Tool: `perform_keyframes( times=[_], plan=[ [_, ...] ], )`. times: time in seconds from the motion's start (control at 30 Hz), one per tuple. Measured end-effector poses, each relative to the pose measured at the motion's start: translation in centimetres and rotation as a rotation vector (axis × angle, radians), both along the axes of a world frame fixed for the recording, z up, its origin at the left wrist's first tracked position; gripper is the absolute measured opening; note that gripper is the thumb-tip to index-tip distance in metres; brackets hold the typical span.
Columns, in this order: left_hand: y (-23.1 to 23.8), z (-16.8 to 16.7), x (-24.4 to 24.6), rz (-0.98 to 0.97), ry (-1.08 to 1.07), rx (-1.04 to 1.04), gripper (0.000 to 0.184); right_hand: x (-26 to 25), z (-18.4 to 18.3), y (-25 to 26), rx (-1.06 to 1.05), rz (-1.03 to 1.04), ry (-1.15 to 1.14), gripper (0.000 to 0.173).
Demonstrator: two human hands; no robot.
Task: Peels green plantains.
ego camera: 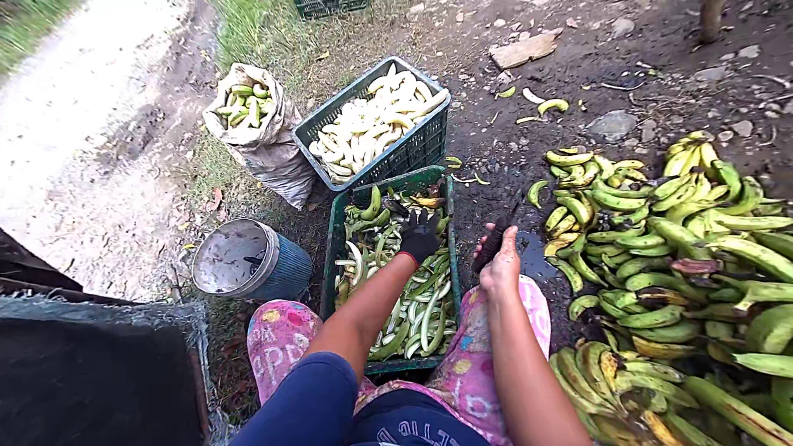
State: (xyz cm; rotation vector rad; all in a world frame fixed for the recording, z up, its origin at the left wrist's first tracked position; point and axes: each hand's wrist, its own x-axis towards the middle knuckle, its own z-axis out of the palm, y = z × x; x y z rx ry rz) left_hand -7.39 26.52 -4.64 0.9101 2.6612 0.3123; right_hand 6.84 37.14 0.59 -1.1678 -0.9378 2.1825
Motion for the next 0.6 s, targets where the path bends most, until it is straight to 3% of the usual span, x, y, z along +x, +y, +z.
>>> perform_keyframes(
  times=[0.1, 0.23, 0.37, 0.43, 0.53, 0.6],
  plan=[
    [1.8, -3.2, -1.4, 0.060, -0.035, 0.011, 0.060, -0.7, -0.7, 0.3, -0.065, -0.022, -0.017, 0.058],
    [-0.3, -2.2, -2.6, 0.054, -0.125, 0.142, 0.055, -1.0, -0.8, 0.1, -0.050, -0.020, -0.049, 0.055],
    [-7.3, 5.9, -1.2, 0.217, -0.520, 0.565, 0.060, -1.0, -0.9, -0.2, -0.029, 0.026, -0.061, 0.055],
    [-11.4, 9.9, -0.3, 0.220, -0.601, 0.782, 0.059, -1.0, -1.1, -0.3, -0.003, 0.058, -0.076, 0.055],
    [-16.5, 10.5, 0.2, 0.077, -0.826, 1.215, 0.067, -0.8, -0.9, -0.9, 0.100, 0.129, -0.109, 0.055],
    [-18.2, 8.5, 1.8, 0.305, -1.100, 1.314, 0.070, -0.5, -0.5, -1.8, 0.235, 0.230, -0.158, 0.056]
  ],
)
